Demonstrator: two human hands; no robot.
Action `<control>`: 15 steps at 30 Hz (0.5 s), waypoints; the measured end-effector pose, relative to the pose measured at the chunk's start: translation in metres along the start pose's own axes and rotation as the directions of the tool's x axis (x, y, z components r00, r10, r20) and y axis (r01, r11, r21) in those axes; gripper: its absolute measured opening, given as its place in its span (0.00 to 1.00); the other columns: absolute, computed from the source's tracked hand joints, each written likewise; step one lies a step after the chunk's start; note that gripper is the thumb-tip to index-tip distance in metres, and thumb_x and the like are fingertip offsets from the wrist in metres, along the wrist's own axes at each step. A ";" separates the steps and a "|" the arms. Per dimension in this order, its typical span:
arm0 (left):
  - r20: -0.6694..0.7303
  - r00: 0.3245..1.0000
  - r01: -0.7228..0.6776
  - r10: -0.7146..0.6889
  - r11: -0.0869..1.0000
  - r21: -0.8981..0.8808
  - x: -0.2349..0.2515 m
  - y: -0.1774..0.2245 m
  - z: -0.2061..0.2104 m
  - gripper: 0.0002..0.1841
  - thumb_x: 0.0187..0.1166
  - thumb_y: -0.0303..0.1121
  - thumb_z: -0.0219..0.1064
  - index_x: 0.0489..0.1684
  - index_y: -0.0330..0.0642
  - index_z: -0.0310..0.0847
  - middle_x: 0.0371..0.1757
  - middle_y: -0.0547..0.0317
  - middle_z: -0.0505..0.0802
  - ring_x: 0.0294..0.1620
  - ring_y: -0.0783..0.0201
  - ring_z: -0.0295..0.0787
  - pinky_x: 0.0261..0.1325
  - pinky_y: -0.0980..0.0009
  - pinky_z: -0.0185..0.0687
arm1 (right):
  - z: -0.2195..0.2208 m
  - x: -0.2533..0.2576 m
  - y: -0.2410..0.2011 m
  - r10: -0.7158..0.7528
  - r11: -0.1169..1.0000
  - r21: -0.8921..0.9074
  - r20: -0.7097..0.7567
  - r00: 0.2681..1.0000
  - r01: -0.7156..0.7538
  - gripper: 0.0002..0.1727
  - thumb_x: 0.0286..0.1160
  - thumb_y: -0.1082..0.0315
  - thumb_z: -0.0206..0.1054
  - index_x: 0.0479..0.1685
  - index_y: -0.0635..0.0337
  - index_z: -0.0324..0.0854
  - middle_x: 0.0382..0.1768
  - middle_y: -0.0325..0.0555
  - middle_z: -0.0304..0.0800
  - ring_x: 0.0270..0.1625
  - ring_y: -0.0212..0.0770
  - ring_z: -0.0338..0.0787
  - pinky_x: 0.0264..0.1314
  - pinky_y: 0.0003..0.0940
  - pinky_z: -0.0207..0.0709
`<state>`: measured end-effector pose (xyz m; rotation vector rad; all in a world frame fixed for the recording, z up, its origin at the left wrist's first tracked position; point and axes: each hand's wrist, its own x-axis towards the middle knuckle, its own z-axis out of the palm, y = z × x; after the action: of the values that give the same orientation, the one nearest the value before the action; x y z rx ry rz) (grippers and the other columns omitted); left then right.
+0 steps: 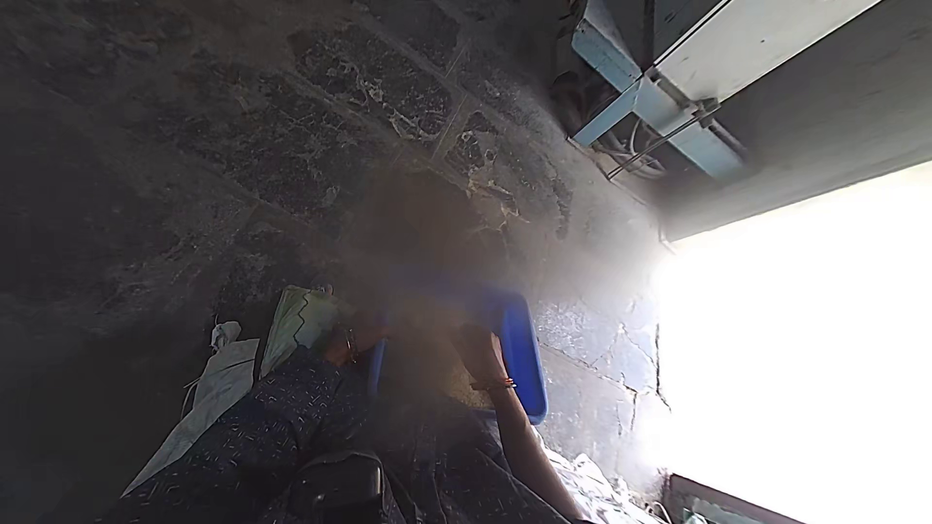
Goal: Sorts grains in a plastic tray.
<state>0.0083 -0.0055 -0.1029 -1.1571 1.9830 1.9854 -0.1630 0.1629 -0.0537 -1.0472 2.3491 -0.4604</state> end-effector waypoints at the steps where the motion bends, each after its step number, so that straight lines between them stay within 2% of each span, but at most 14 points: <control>1: -0.001 1.000 -0.002 0.002 1.000 0.002 0.001 -0.001 0.000 0.22 0.72 0.22 0.72 0.65 0.23 0.76 0.57 0.33 0.87 0.57 0.50 0.86 0.65 0.52 0.78 | -0.001 0.001 -0.001 0.020 1.000 -0.018 0.035 0.999 -0.019 0.21 0.85 0.56 0.63 0.37 0.69 0.87 0.32 0.53 0.88 0.39 0.49 0.86 0.50 0.51 0.75; 3: -0.002 1.000 -0.004 0.004 1.000 0.002 0.002 -0.002 0.000 0.23 0.72 0.22 0.72 0.66 0.23 0.75 0.58 0.33 0.86 0.58 0.49 0.85 0.65 0.52 0.78 | 0.001 0.003 0.004 0.003 1.000 -0.029 0.055 0.998 -0.001 0.19 0.85 0.58 0.65 0.51 0.69 0.89 0.49 0.60 0.93 0.56 0.56 0.90 0.66 0.54 0.77; 5: -0.001 1.000 0.007 -0.007 1.000 0.004 0.001 0.000 0.000 0.24 0.73 0.22 0.72 0.67 0.23 0.75 0.60 0.32 0.86 0.59 0.48 0.85 0.67 0.51 0.78 | 0.004 0.006 0.011 -0.024 0.998 -0.054 0.052 0.998 0.027 0.20 0.84 0.59 0.66 0.59 0.68 0.89 0.59 0.63 0.91 0.67 0.60 0.86 0.76 0.53 0.72; 7: -0.001 1.000 0.008 -0.008 1.000 0.003 0.000 0.001 -0.001 0.24 0.73 0.22 0.72 0.68 0.22 0.74 0.61 0.31 0.86 0.60 0.47 0.85 0.68 0.51 0.78 | 0.005 0.012 0.016 0.036 0.990 -0.137 0.081 0.996 -0.025 0.23 0.83 0.56 0.66 0.67 0.64 0.86 0.68 0.64 0.86 0.75 0.63 0.80 0.82 0.54 0.66; 10: 0.004 1.000 -0.002 0.002 1.000 0.013 0.001 0.000 -0.001 0.23 0.73 0.22 0.72 0.67 0.22 0.75 0.60 0.31 0.86 0.60 0.47 0.85 0.68 0.51 0.77 | 0.006 0.019 0.022 0.147 0.959 -0.261 0.136 0.980 -0.108 0.26 0.84 0.53 0.64 0.73 0.60 0.82 0.74 0.63 0.80 0.82 0.64 0.73 0.83 0.58 0.64; 15: -0.009 1.000 -0.007 0.007 1.000 0.012 0.002 -0.002 0.001 0.23 0.72 0.23 0.73 0.65 0.23 0.77 0.58 0.33 0.87 0.57 0.49 0.86 0.66 0.52 0.78 | 0.003 0.020 0.024 0.242 0.914 -0.372 0.185 0.953 -0.160 0.24 0.85 0.55 0.63 0.70 0.63 0.83 0.73 0.64 0.81 0.80 0.62 0.76 0.79 0.59 0.67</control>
<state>0.0078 -0.0056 -0.1063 -1.1605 2.0034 1.9727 -0.1862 0.1629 -0.0739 -0.9351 2.3448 0.1634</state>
